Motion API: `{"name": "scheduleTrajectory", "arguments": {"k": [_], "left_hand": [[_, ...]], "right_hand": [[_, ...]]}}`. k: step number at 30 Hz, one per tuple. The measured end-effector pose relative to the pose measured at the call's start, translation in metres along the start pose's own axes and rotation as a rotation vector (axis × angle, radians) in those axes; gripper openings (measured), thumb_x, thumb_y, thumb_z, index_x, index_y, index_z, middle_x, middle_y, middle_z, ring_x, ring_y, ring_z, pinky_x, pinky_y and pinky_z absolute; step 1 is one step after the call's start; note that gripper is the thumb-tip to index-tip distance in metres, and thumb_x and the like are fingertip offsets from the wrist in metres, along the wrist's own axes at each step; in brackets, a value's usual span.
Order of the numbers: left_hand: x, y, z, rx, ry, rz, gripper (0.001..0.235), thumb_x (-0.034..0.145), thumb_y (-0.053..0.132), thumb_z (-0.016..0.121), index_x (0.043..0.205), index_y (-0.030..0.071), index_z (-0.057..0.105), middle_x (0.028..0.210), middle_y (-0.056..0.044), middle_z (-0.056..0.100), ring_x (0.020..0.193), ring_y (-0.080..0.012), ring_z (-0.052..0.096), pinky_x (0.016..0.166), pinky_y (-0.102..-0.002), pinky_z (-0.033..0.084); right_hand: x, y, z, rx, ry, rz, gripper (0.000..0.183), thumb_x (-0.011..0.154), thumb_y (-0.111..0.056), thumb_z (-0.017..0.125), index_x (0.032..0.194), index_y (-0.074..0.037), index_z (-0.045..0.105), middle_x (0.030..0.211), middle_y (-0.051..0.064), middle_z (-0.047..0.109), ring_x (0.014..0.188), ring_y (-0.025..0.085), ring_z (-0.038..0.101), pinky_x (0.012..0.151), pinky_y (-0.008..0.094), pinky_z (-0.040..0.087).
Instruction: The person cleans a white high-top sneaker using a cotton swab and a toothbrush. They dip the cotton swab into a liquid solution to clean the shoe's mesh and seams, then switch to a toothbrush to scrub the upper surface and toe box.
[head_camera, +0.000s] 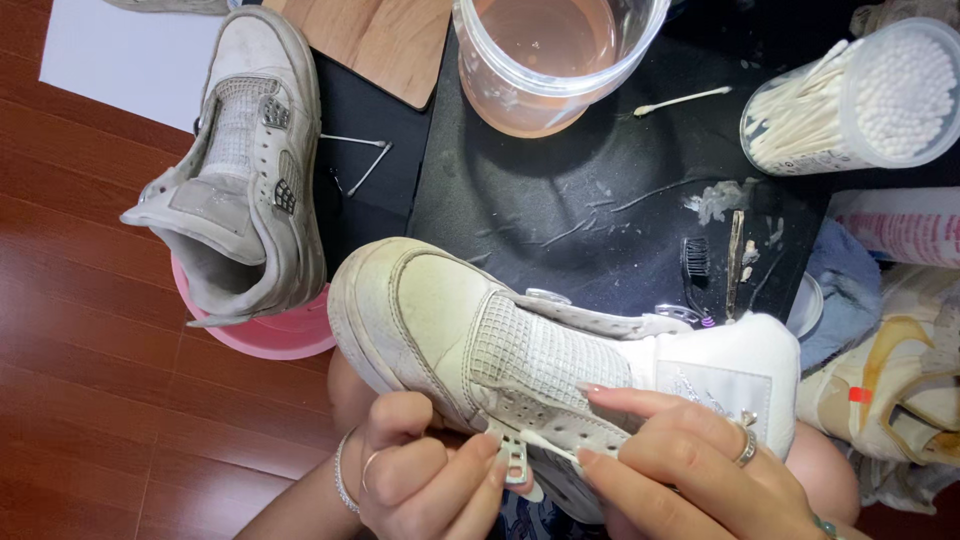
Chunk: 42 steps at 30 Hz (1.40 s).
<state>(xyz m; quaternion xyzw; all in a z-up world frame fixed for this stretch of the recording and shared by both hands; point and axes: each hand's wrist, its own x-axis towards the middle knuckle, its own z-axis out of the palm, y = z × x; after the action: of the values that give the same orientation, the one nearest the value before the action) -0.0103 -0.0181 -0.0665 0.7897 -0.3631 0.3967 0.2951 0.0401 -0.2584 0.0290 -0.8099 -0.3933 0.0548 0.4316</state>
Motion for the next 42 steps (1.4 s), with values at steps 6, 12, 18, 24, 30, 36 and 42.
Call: {"name": "scheduleTrajectory", "arguments": {"k": [6,12,18,24,30,36,42], "left_hand": [[-0.094,0.037,0.037,0.435,0.117,0.263,0.033,0.084,0.012,0.080,0.109,0.001,0.061,0.113,0.000,0.064,0.094,-0.0078,0.047,0.079,-0.023,0.035],[-0.186,0.085,0.069,2.402,0.196,0.829,0.073,0.088,0.042,0.068,0.142,-0.001,0.044,0.139,0.000,0.056,0.123,-0.0035,0.049,0.113,-0.019,0.029],[-0.300,0.139,0.125,2.827,0.176,0.689,0.068,0.102,0.050,0.052,0.144,-0.003,0.045,0.143,-0.003,0.057,0.127,-0.0027,0.053,0.118,-0.016,0.033],[-0.341,0.147,0.144,2.869,0.317,0.205,0.027,0.109,0.019,0.044,0.115,-0.002,0.060,0.113,0.002,0.071,0.098,0.0076,0.066,0.089,-0.003,0.047],[-0.329,0.131,0.086,2.384,0.072,0.887,0.025,0.109,0.012,0.055,0.107,-0.012,0.061,0.106,-0.007,0.073,0.091,0.0018,0.066,0.083,-0.004,0.046],[-0.272,0.114,0.109,1.495,0.084,0.550,0.027,0.109,0.015,0.059,0.105,-0.011,0.062,0.106,-0.009,0.071,0.092,-0.0016,0.061,0.083,-0.009,0.039],[-0.303,0.144,0.139,0.813,0.204,0.328,0.013,0.101,0.007,0.064,0.095,-0.004,0.064,0.097,-0.003,0.070,0.079,0.0036,0.054,0.069,-0.010,0.032]], "right_hand": [[-0.012,0.000,0.000,-0.175,-0.016,-0.098,0.025,0.069,-0.004,0.073,0.093,0.001,0.071,0.078,0.004,0.060,0.074,0.016,0.066,0.091,0.044,0.056],[-0.006,0.000,-0.006,-0.380,-0.107,-0.280,0.030,0.067,-0.001,0.071,0.098,0.002,0.069,0.085,0.005,0.060,0.080,0.017,0.067,0.089,0.037,0.056],[-0.007,-0.001,-0.013,-0.446,-0.146,-0.312,0.033,0.068,-0.005,0.069,0.100,0.001,0.070,0.088,0.005,0.063,0.082,0.017,0.068,0.090,0.039,0.055],[-0.036,-0.017,-0.026,-0.300,-0.224,0.018,0.025,0.077,-0.001,0.065,0.101,0.002,0.071,0.090,0.000,0.066,0.082,0.006,0.068,0.097,0.045,0.050],[-0.026,0.001,-0.030,-0.365,-0.235,-0.265,0.026,0.076,0.001,0.064,0.101,0.002,0.071,0.094,0.004,0.068,0.087,0.011,0.071,0.095,0.043,0.052],[-0.013,-0.011,-0.028,-0.421,-0.114,-0.172,0.024,0.072,-0.001,0.070,0.096,-0.002,0.070,0.088,0.002,0.063,0.086,0.013,0.069,0.092,0.043,0.052],[-0.007,-0.002,-0.025,-0.472,-0.165,-0.305,0.030,0.067,0.002,0.071,0.097,-0.001,0.072,0.089,0.004,0.064,0.086,0.017,0.071,0.090,0.041,0.055]]}}
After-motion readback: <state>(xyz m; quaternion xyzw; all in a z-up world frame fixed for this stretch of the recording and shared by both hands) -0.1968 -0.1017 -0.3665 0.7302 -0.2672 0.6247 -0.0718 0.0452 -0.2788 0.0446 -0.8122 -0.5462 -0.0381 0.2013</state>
